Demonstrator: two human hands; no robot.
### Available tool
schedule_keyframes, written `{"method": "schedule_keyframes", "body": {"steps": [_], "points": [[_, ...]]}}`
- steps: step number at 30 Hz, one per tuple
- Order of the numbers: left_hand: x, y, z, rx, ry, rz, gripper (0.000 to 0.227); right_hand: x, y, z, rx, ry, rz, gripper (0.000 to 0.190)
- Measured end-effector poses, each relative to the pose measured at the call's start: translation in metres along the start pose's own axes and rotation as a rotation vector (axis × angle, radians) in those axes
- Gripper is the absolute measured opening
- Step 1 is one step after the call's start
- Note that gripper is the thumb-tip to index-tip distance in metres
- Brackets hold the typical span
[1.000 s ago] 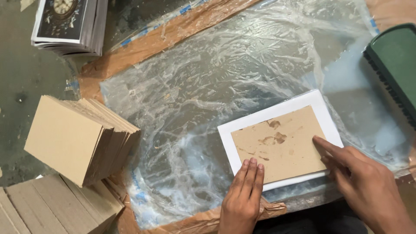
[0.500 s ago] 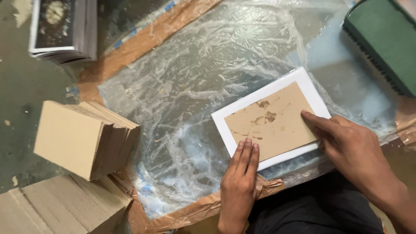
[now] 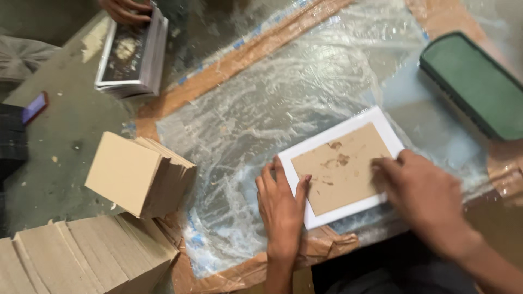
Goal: The person places a brown cardboard cover onto a white book block, then uses a green rectangular tool to press and smooth the cover onto the block. This process is repeated for multiple book units, stacking the finished items on the table.
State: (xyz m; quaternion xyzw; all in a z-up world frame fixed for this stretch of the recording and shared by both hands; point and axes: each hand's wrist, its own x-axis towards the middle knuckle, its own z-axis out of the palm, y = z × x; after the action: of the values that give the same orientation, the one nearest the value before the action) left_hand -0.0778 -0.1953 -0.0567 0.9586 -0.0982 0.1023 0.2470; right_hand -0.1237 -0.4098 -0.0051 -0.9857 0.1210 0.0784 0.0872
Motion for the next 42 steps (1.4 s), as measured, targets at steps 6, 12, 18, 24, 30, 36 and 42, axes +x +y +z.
{"method": "schedule_keyframes", "body": {"steps": [6, 12, 18, 24, 30, 36, 42], "points": [[0.014, 0.012, 0.002, 0.033, -0.07, -0.168, 0.071, 0.002, 0.002, 0.051, 0.048, 0.263, -0.279, 0.054], [0.01, 0.018, 0.008, -0.025, -0.008, -0.202, 0.06, 0.007, 0.009, 0.062, -0.039, 0.207, -0.277, 0.056], [0.02, 0.011, 0.004, -0.113, 0.058, -0.153, 0.06, 0.009, 0.011, 0.068, -0.01, 0.225, -0.309, 0.055], [0.018, -0.001, 0.012, -0.175, 0.003, -0.262, 0.038, 0.012, 0.015, 0.075, -0.005, 0.241, -0.338, 0.053], [0.019, -0.012, 0.024, -0.208, 0.069, -0.271, 0.018, 0.01, 0.018, 0.072, 0.014, 0.262, -0.358, 0.051], [0.007, 0.008, 0.005, -0.846, -0.101, -0.561, 0.056, 0.001, 0.025, 0.042, 0.236, 0.182, -0.277, 0.047], [-0.032, 0.026, 0.002, -0.63, -0.142, -0.168, 0.097, -0.001, 0.017, 0.04, 0.241, 0.248, -0.279, 0.044]]}}
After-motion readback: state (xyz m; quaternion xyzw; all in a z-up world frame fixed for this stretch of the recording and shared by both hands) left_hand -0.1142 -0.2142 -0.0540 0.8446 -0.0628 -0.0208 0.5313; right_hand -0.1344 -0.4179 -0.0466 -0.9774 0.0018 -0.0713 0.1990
